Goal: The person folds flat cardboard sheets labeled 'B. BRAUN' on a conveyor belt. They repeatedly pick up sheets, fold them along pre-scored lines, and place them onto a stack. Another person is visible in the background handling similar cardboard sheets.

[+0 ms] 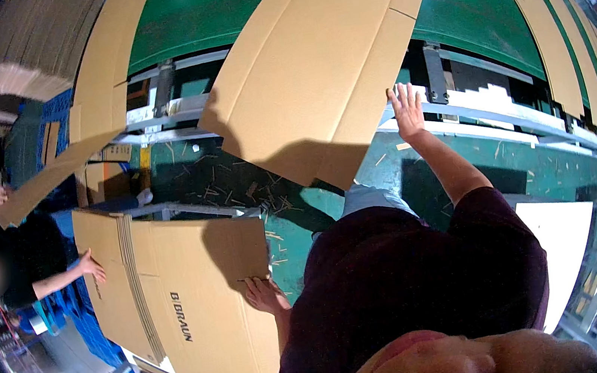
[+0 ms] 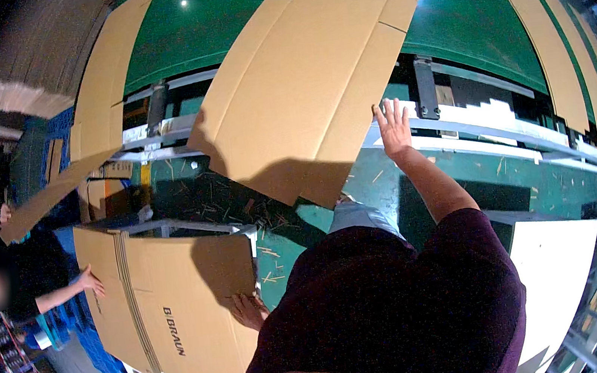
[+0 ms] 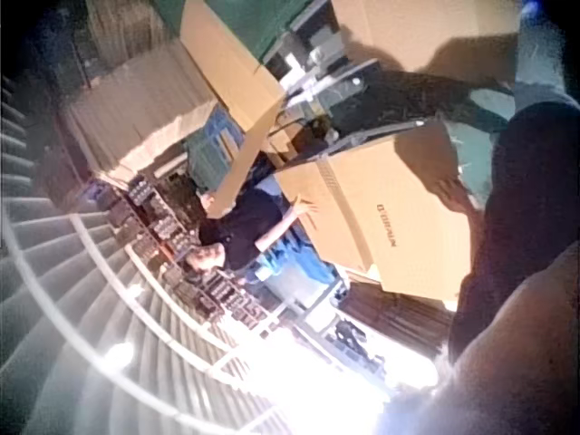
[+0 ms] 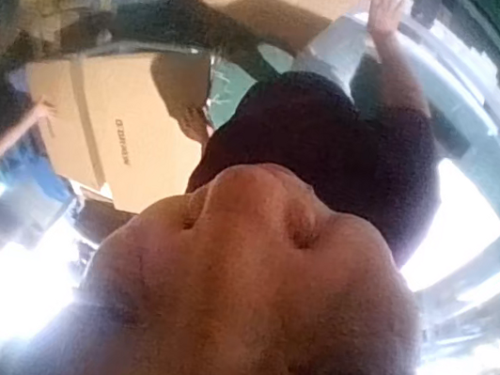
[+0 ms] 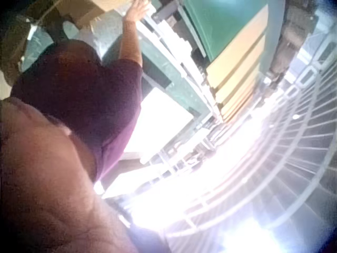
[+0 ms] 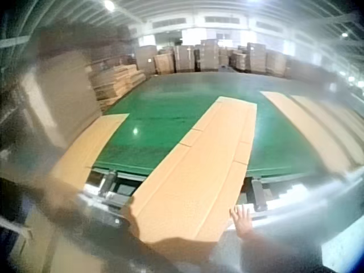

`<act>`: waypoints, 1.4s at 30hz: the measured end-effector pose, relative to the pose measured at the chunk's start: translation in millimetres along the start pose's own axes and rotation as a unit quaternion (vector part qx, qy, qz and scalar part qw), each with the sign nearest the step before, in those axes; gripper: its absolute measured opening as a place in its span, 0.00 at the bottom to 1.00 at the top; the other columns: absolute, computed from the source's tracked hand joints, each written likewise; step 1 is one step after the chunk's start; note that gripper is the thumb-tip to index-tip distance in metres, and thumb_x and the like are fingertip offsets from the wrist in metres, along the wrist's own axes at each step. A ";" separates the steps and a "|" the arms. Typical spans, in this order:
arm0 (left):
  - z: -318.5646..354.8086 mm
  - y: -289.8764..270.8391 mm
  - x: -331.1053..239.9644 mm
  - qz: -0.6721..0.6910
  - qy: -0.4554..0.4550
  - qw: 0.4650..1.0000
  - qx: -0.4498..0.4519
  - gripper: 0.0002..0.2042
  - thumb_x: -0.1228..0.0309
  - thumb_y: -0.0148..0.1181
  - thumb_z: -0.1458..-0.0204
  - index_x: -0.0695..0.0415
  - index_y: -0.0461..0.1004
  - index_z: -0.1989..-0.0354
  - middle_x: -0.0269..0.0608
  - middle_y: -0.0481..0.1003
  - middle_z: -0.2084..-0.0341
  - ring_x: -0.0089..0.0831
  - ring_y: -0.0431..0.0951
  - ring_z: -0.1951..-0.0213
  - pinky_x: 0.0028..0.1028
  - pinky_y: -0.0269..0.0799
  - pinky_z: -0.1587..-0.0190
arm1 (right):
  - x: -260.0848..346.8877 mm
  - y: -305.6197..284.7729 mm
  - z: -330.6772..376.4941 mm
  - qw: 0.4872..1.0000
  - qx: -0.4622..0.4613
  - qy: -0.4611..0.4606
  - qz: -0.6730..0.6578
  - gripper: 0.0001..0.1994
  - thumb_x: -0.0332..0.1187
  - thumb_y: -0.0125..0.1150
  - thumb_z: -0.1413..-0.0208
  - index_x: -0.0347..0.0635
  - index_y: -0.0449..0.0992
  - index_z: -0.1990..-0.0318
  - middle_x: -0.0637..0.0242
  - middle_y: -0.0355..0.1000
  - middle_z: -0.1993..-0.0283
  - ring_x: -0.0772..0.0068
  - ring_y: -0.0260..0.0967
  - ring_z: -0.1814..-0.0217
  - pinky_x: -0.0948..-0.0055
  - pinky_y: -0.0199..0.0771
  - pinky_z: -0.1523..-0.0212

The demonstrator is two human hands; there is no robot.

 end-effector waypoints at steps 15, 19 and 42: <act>-0.8 10.7 15.7 -0.002 -0.075 0.993 0.087 0.21 0.58 0.58 0.54 0.60 0.71 0.55 0.45 0.63 0.43 0.48 0.62 0.45 0.46 0.55 0.41 | 216.6 -113.5 -99.8 0.918 -0.232 -0.297 -0.121 0.19 0.38 0.50 0.47 0.39 0.67 0.49 0.52 0.65 0.46 0.52 0.61 0.41 0.59 0.58 0.39; 6.2 24.9 19.2 0.010 -0.096 0.992 0.079 0.21 0.59 0.61 0.57 0.60 0.72 0.57 0.44 0.65 0.45 0.46 0.63 0.45 0.46 0.57 0.42 | 199.9 -212.7 -97.1 0.860 -0.288 -0.342 -0.244 0.15 0.37 0.54 0.48 0.38 0.70 0.55 0.55 0.72 0.59 0.57 0.70 0.55 0.60 0.69 0.53; -0.6 -7.4 12.1 0.060 -0.206 0.976 0.034 0.21 0.70 0.63 0.63 0.59 0.72 0.56 0.39 0.66 0.45 0.39 0.68 0.50 0.37 0.66 0.48 | 160.5 4.8 -219.2 0.348 0.239 0.091 -0.902 0.17 0.25 0.62 0.52 0.45 0.72 0.52 0.69 0.73 0.55 0.68 0.71 0.53 0.66 0.73 0.54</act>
Point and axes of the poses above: each hand's wrist, its own z-axis away from the middle knuckle, its own y-axis out of the palm, x = y × z, the point moved 9 cm from there along -z, towards the middle knuckle
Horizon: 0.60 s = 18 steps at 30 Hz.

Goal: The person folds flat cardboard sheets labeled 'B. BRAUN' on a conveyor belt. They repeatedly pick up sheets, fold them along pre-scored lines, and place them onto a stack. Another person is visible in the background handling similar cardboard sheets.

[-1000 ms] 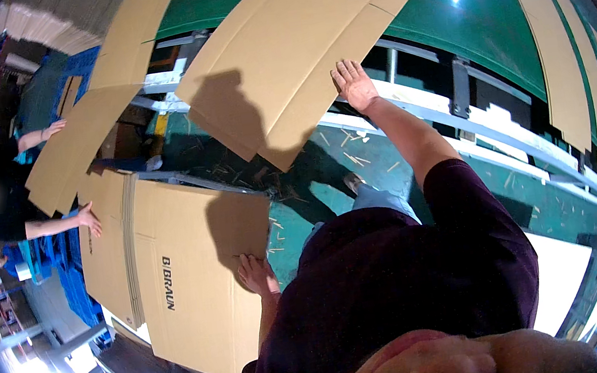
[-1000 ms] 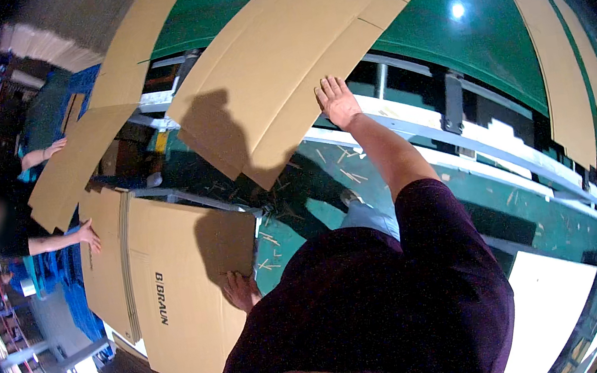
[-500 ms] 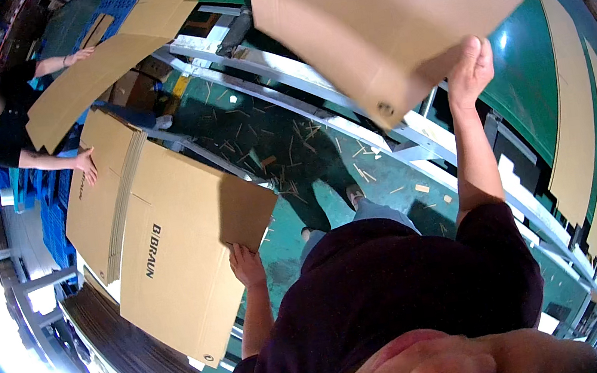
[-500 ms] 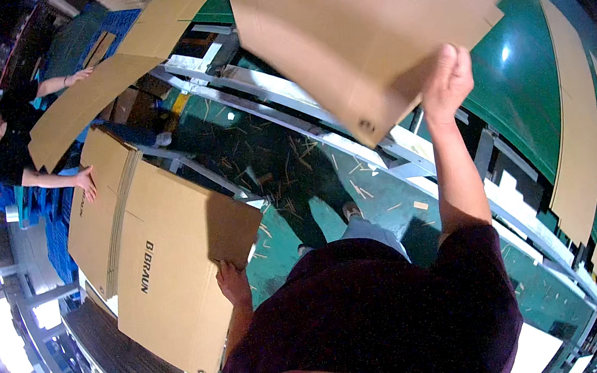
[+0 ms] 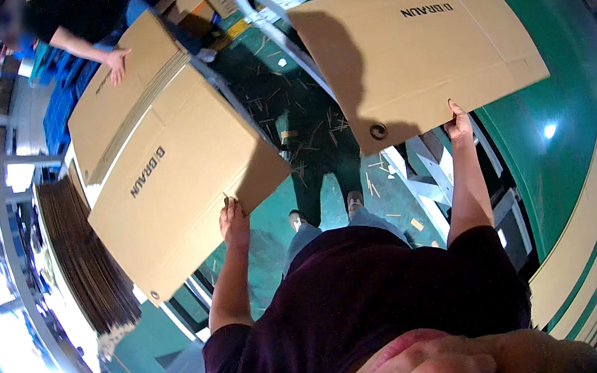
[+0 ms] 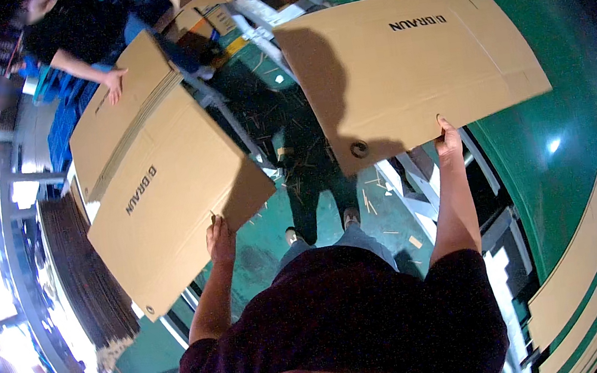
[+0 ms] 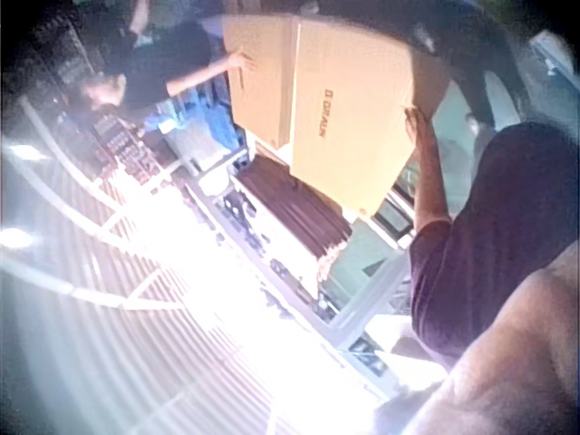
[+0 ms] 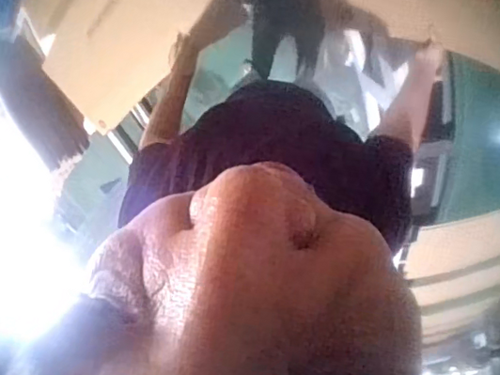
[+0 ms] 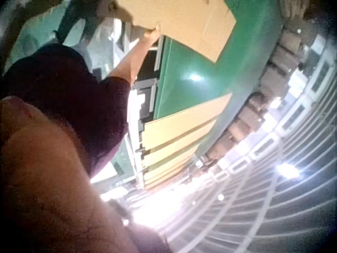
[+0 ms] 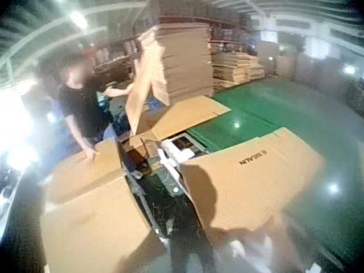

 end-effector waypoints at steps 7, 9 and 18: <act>6.7 9.0 6.7 -0.010 0.021 0.998 -0.054 0.24 0.69 0.65 0.65 0.59 0.72 0.55 0.41 0.68 0.47 0.39 0.68 0.50 0.37 0.67 0.49 | -102.7 168.5 124.0 0.990 0.107 -0.020 0.092 0.19 0.21 0.66 0.60 0.45 0.73 0.57 0.72 0.72 0.61 0.75 0.71 0.63 0.77 0.71 0.69; 3.3 3.2 6.7 0.025 -0.007 0.999 -0.025 0.23 0.72 0.64 0.65 0.57 0.71 0.55 0.42 0.68 0.48 0.42 0.68 0.51 0.38 0.68 0.51 | -164.7 187.2 173.8 0.962 0.127 0.031 0.239 0.19 0.29 0.66 0.54 0.42 0.72 0.52 0.67 0.70 0.54 0.72 0.67 0.54 0.70 0.68 0.53; 1.1 31.1 23.5 0.074 -0.076 0.977 0.187 0.17 0.60 0.51 0.48 0.55 0.70 0.52 0.44 0.71 0.52 0.40 0.69 0.50 0.39 0.63 0.48 | -354.1 248.3 385.8 0.884 0.323 0.325 0.093 0.18 0.27 0.54 0.44 0.40 0.62 0.46 0.59 0.67 0.49 0.59 0.69 0.50 0.55 0.74 0.51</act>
Point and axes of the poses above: each hand's wrist, its own z-axis away from the middle knuckle, its own y-axis out of the palm, x = y × z, the point moved 9 cm from there along -z, towards the middle knuckle
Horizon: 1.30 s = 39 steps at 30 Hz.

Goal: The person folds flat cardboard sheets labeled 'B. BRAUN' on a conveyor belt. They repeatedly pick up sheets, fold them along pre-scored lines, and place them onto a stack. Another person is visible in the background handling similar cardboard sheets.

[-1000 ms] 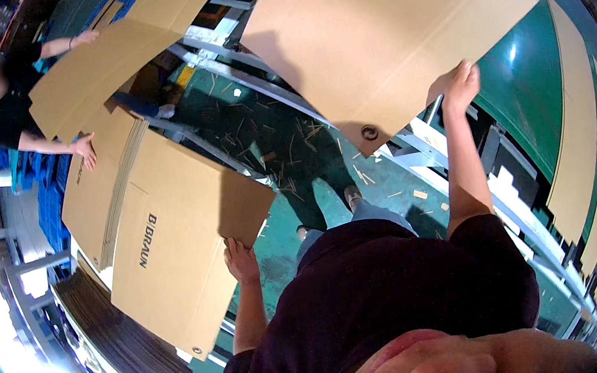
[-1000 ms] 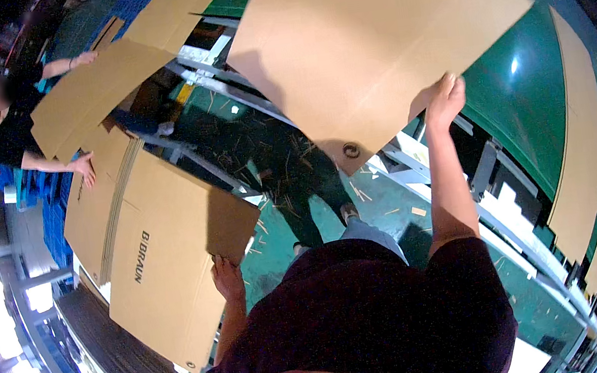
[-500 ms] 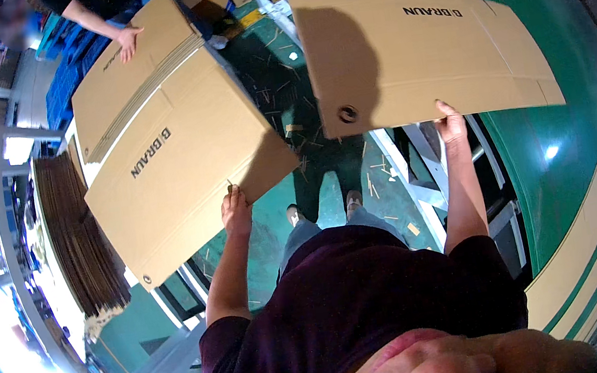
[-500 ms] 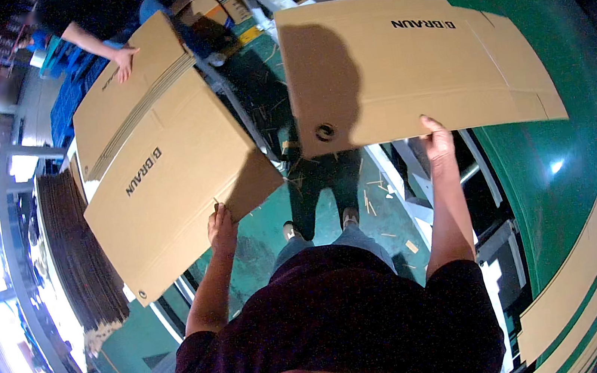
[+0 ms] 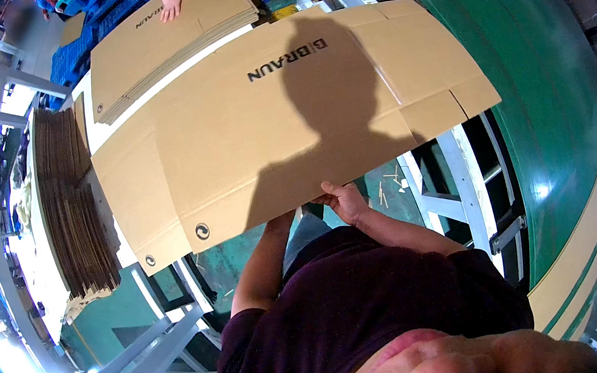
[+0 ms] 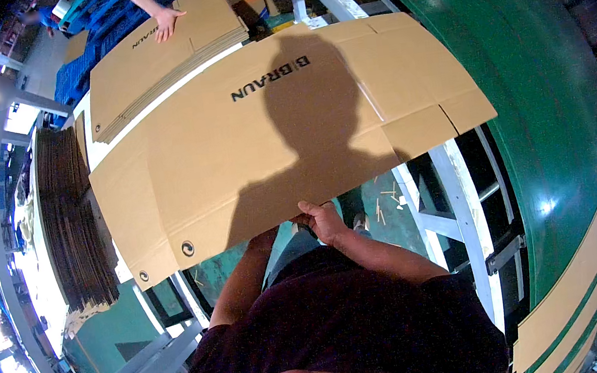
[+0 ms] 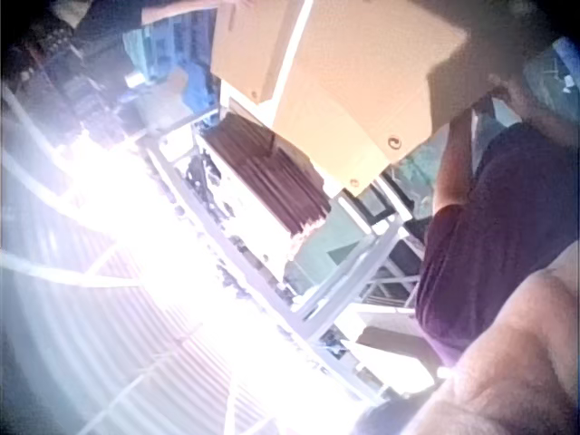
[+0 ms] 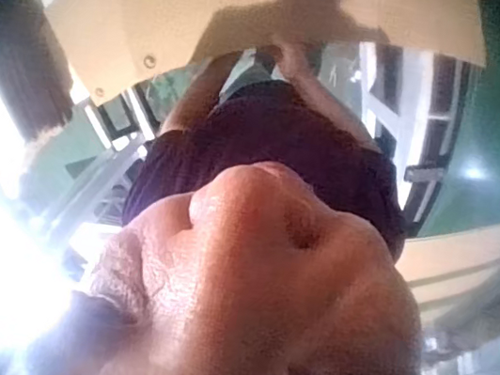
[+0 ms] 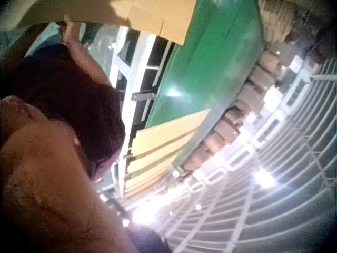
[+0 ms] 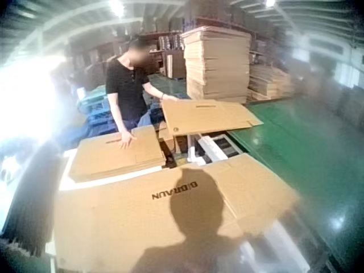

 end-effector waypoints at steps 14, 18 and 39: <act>83.4 18.6 7.1 0.137 0.183 0.973 0.014 0.17 0.63 0.52 0.48 0.57 0.69 0.51 0.46 0.69 0.49 0.34 0.66 0.46 0.35 0.57 0.42 | -214.0 89.7 -51.7 0.968 0.010 0.251 -0.011 0.13 0.31 0.50 0.40 0.33 0.65 0.51 0.50 0.69 0.53 0.50 0.70 0.51 0.52 0.74 0.50; 120.6 69.0 36.4 0.222 0.096 0.951 0.191 0.17 0.63 0.53 0.47 0.58 0.69 0.51 0.46 0.69 0.48 0.33 0.65 0.44 0.33 0.55 0.41 | -250.5 67.6 -57.8 0.927 -0.044 0.371 0.030 0.17 0.40 0.51 0.40 0.32 0.64 0.55 0.42 0.68 0.53 0.43 0.69 0.52 0.47 0.72 0.50; -7.0 -36.3 -81.4 -0.087 0.213 0.965 -0.125 0.15 0.64 0.57 0.55 0.53 0.73 0.57 0.41 0.67 0.49 0.42 0.57 0.38 0.47 0.48 0.36 | 347.3 -186.5 -115.8 0.564 -0.319 -0.254 0.718 0.24 0.32 0.65 0.55 0.34 0.69 0.50 0.51 0.71 0.50 0.52 0.68 0.48 0.65 0.66 0.46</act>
Point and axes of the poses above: each hand's wrist, its own z-axis away from the middle knuckle, its own y-axis out of the palm, x = y × z, the point moved 9 cm from there along -z, towards the middle knuckle
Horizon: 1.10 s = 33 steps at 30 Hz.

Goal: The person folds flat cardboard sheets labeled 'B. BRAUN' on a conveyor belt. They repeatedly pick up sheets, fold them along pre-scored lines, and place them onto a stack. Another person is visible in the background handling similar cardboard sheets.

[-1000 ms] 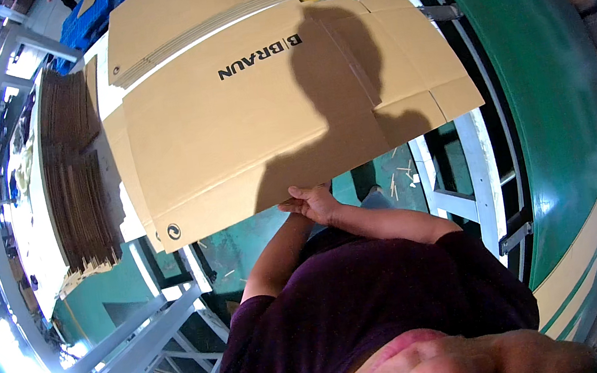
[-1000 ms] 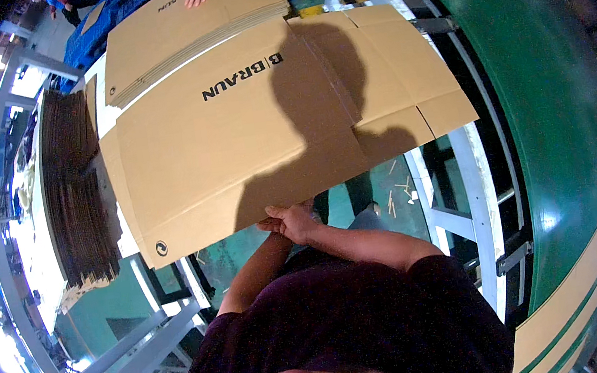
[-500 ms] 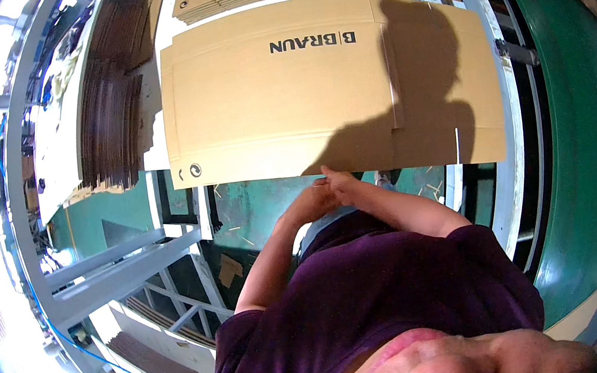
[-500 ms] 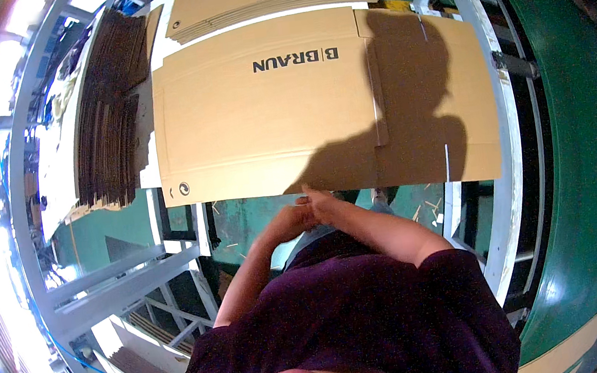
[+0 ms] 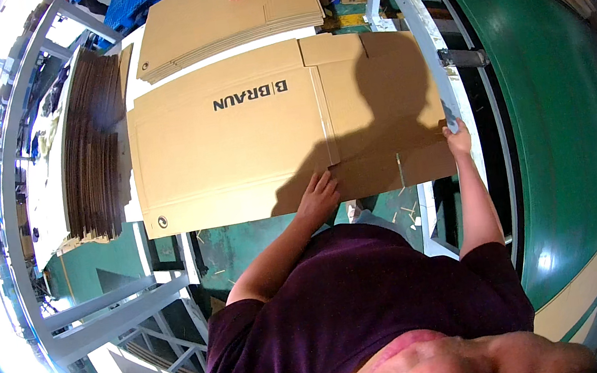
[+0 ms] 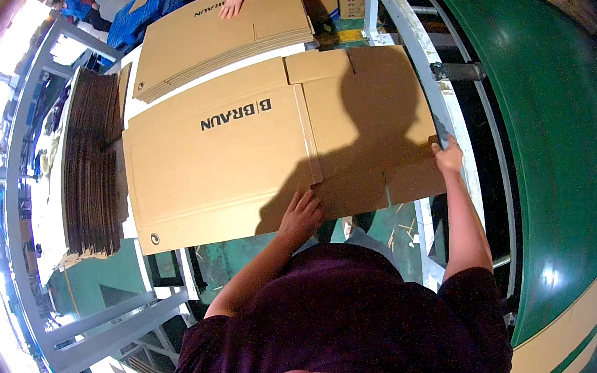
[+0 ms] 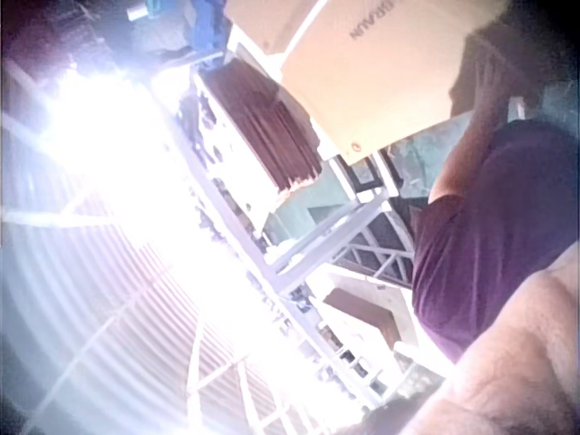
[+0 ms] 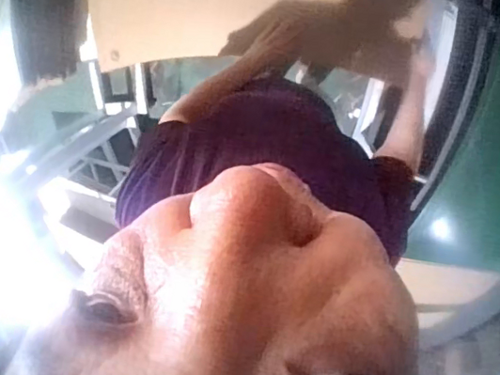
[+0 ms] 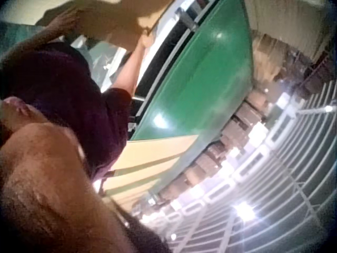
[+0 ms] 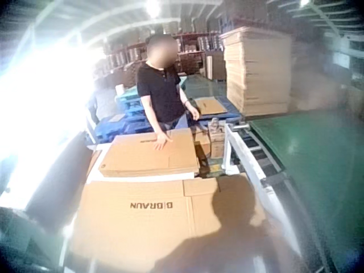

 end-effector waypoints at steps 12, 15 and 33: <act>42.9 13.3 56.3 0.126 -0.116 0.981 -0.095 0.16 0.66 0.63 0.61 0.58 0.70 0.64 0.48 0.64 0.45 0.43 0.60 0.39 0.43 0.51 0.35 | 243.1 -5.0 47.4 0.944 0.157 -0.263 -0.126 0.15 0.23 0.62 0.65 0.36 0.72 0.64 0.53 0.73 0.71 0.57 0.74 0.70 0.63 0.72 0.69; 43.4 15.8 57.3 0.147 -0.105 0.978 -0.107 0.21 0.67 0.65 0.64 0.59 0.70 0.59 0.48 0.64 0.45 0.44 0.61 0.40 0.42 0.53 0.36 | 329.8 58.4 134.3 0.932 0.236 -0.274 -0.033 0.11 0.28 0.61 0.63 0.36 0.71 0.69 0.50 0.71 0.77 0.49 0.72 0.73 0.56 0.73 0.71; 30.1 -6.6 119.8 0.171 -0.207 0.935 0.230 0.30 0.63 0.64 0.61 0.57 0.66 0.46 0.50 0.63 0.43 0.44 0.60 0.39 0.43 0.56 0.40 | 322.9 136.8 245.3 0.888 0.214 -0.406 0.029 0.30 0.38 0.61 0.54 0.38 0.62 0.43 0.54 0.52 0.34 0.46 0.45 0.32 0.50 0.45 0.34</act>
Point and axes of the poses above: each hand's wrist, its own z-axis away from the middle knuckle, its own y-axis out of the palm, x = y × z, the point moved 9 cm from there along -z, towards the middle knuckle
